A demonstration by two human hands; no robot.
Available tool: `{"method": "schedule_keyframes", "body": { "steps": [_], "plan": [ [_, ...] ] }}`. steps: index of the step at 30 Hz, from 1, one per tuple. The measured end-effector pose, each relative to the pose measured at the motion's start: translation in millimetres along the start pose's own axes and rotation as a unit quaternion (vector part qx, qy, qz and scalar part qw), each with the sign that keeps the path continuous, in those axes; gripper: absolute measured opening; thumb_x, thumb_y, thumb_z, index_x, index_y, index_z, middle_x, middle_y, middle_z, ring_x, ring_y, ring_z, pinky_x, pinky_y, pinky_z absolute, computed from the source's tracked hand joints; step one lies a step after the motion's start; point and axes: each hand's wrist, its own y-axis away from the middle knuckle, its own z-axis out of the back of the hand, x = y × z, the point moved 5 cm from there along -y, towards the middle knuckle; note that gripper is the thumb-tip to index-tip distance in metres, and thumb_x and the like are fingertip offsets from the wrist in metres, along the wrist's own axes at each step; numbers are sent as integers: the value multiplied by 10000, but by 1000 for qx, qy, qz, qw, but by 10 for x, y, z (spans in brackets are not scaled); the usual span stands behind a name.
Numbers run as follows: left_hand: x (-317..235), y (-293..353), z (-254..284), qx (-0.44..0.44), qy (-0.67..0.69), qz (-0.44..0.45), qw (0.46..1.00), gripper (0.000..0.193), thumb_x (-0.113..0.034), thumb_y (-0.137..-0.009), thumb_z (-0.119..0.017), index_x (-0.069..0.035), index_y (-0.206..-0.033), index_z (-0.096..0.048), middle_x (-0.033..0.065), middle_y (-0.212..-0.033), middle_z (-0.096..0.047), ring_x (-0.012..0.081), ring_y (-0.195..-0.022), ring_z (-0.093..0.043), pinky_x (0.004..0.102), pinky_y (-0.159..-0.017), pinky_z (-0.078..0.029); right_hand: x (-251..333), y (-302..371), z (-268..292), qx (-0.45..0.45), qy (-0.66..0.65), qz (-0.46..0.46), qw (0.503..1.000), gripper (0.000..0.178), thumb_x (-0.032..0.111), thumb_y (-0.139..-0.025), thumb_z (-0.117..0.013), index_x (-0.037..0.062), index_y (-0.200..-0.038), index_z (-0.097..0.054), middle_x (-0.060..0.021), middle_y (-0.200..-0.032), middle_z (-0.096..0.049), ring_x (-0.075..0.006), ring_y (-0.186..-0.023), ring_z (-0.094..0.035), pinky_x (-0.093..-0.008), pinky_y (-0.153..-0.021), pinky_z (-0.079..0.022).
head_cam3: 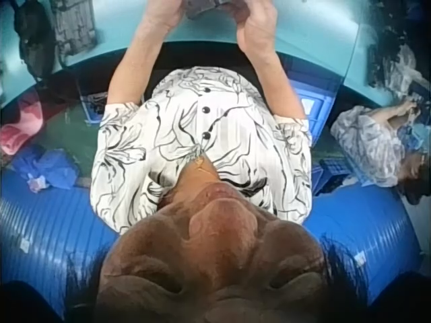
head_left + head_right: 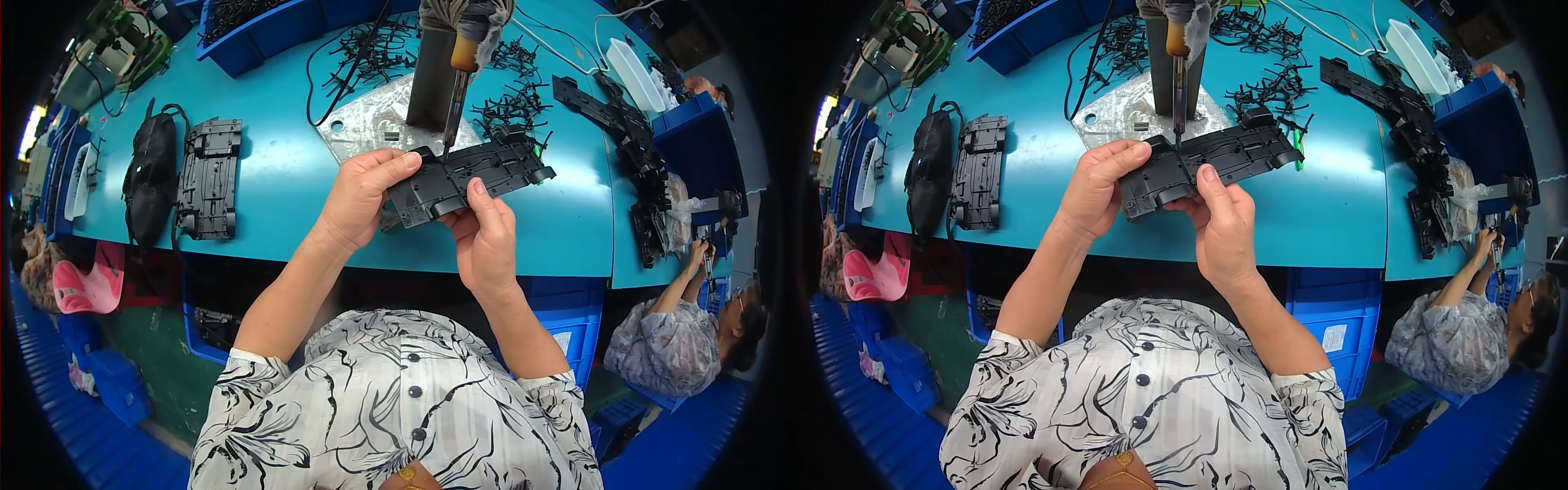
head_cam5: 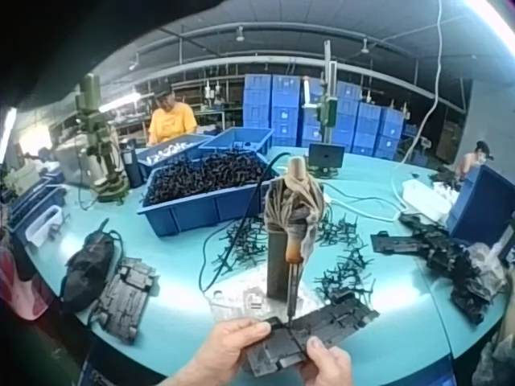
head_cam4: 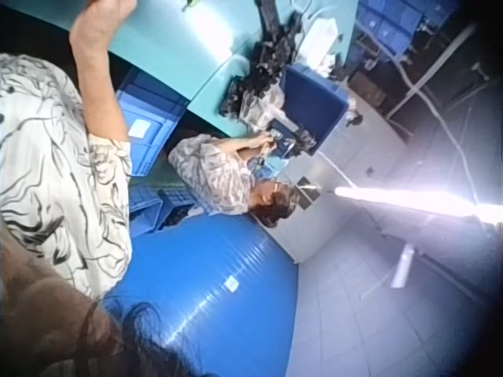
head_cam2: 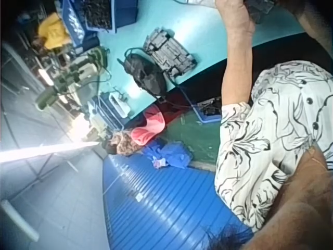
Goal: Assembling the plastic chassis and internal components of a toy car using an electric screwdriver and manual snapping.
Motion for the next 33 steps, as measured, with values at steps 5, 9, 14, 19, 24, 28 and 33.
{"method": "schedule_keyframes", "body": {
  "steps": [5,9,14,19,24,28,33],
  "plan": [
    [12,-10,13,-8,-4,-2,1000,205,-217,-874,-638,-12,-875,-645,37,-786,-637,79,-678,-584,221,-635,-479,-34,-14,23,21,8,2,1000,363,297,-996,-416,-24,-1053,-577,-105,-1004,-634,-171,-894,-613,-344,-818,-497],
    [57,-11,35,0,-2,-9,1000,198,-213,-877,-635,-16,-871,-643,28,-777,-633,70,-670,-575,210,-626,-473,-60,2,62,24,3,1,1000,397,334,-999,-405,-19,-1072,-571,-106,-1013,-627,-173,-909,-608,-347,-817,-503],
    [101,-14,87,5,-1,-17,1000,188,-207,-879,-634,-19,-876,-644,19,-775,-631,63,-657,-568,202,-614,-469,-149,26,74,-8,-36,-18,999,381,350,-989,-436,2,-1096,-548,-101,-1016,-616,-170,-895,-602,-349,-811,-514],
    [89,-10,98,-13,14,-9,1000,193,-212,-879,-635,-20,-887,-647,23,-781,-634,68,-660,-573,209,-609,-474,-158,16,70,-18,-44,-1,999,319,304,-979,-476,7,-1061,-556,-96,-990,-627,-169,-870,-614,-343,-794,-527],
    [82,-24,146,-18,11,3,1000,205,-217,-873,-641,-14,-895,-647,30,-786,-636,77,-667,-582,220,-616,-483,-136,-17,42,-28,-46,-3,999,278,276,-973,-500,13,-1025,-574,-92,-944,-644,-167,-835,-627,-342,-782,-536],
    [68,-34,143,-18,26,0,1000,205,-209,-869,-642,-7,-901,-645,39,-801,-642,88,-679,-595,227,-632,-496,-121,-39,26,-13,-19,2,1000,340,326,-979,-474,3,-1046,-554,-92,-965,-628,-171,-866,-614,-337,-795,-531],
    [90,-46,187,-17,40,4,999,210,-201,-866,-641,0,-927,-645,52,-829,-649,99,-706,-607,234,-649,-509,-135,-56,10,-14,-13,3,1000,338,329,-976,-479,6,-1034,-559,-93,-952,-631,-170,-860,-614,-339,-793,-531]
  ]
}}
